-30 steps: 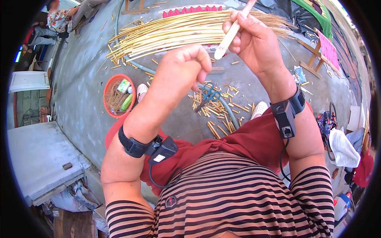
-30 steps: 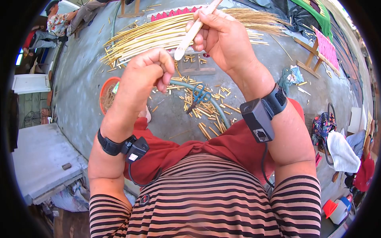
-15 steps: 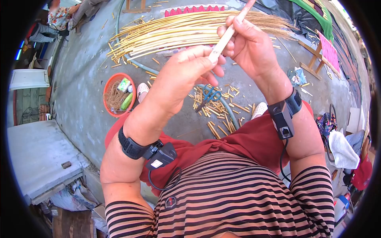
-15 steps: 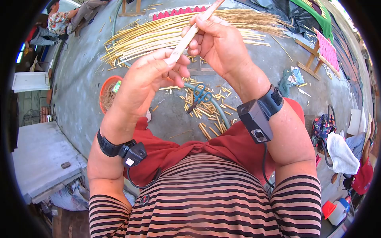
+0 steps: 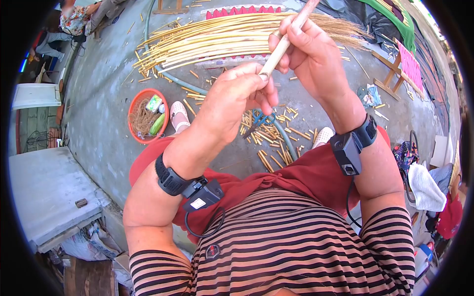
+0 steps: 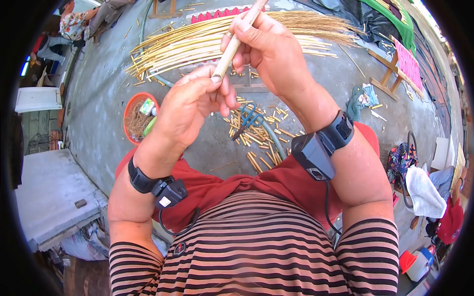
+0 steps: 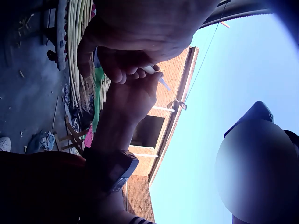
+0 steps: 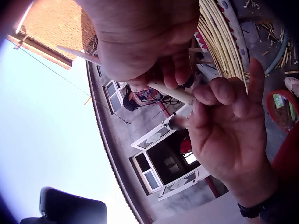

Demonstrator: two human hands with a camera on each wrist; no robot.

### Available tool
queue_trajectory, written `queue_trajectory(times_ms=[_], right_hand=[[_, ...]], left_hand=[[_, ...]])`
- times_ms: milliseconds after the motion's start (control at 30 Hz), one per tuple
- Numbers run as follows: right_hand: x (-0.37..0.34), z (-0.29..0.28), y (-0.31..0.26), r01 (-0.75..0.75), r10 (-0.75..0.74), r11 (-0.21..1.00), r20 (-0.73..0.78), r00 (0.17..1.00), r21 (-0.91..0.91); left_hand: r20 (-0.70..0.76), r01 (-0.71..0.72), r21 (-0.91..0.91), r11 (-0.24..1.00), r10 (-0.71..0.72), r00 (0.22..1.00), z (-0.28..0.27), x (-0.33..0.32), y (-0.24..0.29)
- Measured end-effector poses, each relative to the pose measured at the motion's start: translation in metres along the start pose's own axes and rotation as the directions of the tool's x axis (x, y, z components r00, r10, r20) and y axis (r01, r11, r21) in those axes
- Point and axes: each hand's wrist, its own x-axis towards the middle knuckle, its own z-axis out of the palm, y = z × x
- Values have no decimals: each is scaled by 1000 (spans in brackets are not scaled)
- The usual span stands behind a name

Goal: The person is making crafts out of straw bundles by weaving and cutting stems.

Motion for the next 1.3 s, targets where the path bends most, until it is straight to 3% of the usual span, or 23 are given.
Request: queue_trajectory(times_ms=[100,167,400,467,600,700,867,1067,1167,1300], right_hand=[[-6,9,-5,14,-15,994,-10,1000,-109],[-8,9,-7,7,-7,988,-1,1000,-152],[0,-6,-5,-13,17,983,-18,1000,186],[-1,-5,-3,-32,42,969,-36,998,245],[-2,-6,2,-55,66,952,-27,997,302],[-1,-7,4,-67,78,947,-23,997,313],[1,-3,6,-57,68,948,-24,997,315],[3,1,8,12,-4,963,-28,1000,269],[1,1,2,11,-12,998,23,1000,64],[-5,8,-1,21,-20,999,41,999,-28]], left_hand=[[23,2,-158,987,1,1000,-4,4,-13],[14,21,-131,991,-20,1000,-3,2,-11],[50,-16,119,993,10,999,5,1,3],[-8,-8,142,990,9,1000,10,-1,15],[-93,-34,50,998,39,995,6,-2,11],[0,12,-17,1000,-12,1000,2,-4,15],[5,-69,80,994,69,998,8,-7,12],[-34,-77,-1,997,77,996,8,-8,7],[-40,-72,-17,997,71,997,8,-7,2],[-41,-82,-81,993,79,996,0,-4,-13]])
